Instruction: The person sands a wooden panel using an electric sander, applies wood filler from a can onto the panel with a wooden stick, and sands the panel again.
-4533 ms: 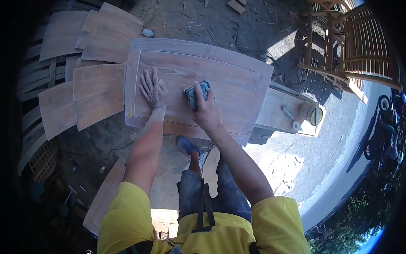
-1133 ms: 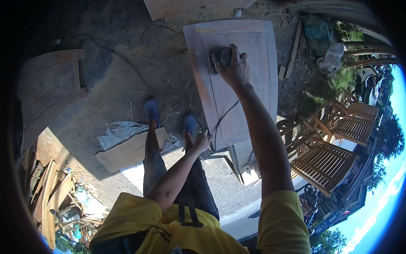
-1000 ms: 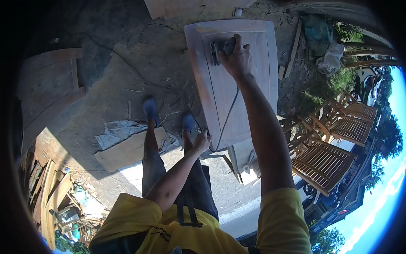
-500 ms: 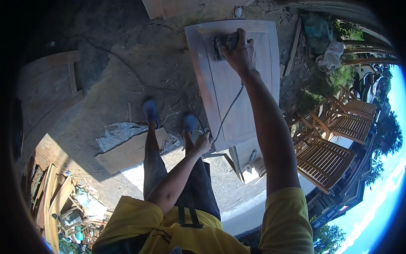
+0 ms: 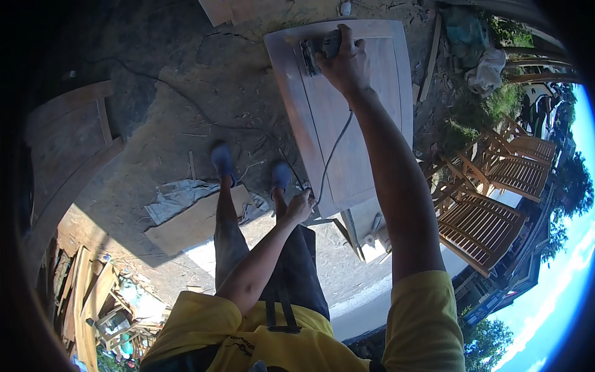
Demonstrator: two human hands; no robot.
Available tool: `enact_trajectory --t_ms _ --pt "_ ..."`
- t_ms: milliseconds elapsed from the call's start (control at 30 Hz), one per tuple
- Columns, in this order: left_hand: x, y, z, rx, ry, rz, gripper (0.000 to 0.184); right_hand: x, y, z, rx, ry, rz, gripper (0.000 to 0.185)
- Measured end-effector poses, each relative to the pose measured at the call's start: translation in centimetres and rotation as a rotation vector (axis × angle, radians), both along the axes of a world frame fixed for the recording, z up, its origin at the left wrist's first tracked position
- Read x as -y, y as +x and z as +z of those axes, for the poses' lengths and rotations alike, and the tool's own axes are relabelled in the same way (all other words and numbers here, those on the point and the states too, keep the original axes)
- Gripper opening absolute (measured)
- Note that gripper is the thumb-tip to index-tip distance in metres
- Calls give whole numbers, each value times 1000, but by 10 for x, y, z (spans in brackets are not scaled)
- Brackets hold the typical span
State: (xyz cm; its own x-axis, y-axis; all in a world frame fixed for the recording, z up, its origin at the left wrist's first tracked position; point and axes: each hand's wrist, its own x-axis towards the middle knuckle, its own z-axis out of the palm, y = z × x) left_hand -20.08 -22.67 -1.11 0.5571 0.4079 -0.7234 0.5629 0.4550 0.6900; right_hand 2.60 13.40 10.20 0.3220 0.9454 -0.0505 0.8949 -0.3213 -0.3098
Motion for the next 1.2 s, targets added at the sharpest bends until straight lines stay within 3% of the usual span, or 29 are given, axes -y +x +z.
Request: enact_trajectory --t_ms 100,167,300,533,667,700,767,867,1000,1100,1167,1200 --pt "-7 -1 4 -8 27 -52 37 4 5 2 -26 68 58 89" --pt "-2 1 -3 -22 90 -100 37 41 -6 15 -80 -90 55 89" --pt "-7 7 -2 -46 78 -126 37 75 -1 8 -64 -97 83 89" --pt "-19 -2 7 -4 18 -127 36 -11 14 1 -37 101 48 85" --pt "-25 1 11 -43 40 -86 44 49 -11 20 -96 -137 16 89" --pt "-29 3 13 -39 40 -83 44 76 -12 12 -119 -53 90 91" --pt "-35 4 18 -21 0 -69 53 108 -21 17 -50 -151 86 93" --pt "-30 6 10 -9 -40 -73 60 103 -21 18 -80 -175 54 91" --pt "-35 5 13 -79 -110 -173 63 26 -19 9 -98 -19 8 85" --pt "-26 -5 0 -14 139 -52 67 0 -26 8 -66 79 30 86" --pt "-60 -14 23 -88 300 176 79 20 -33 18 -83 62 18 81" --pt "-79 -20 37 -84 307 173 79 40 -35 21 -109 -22 17 82"
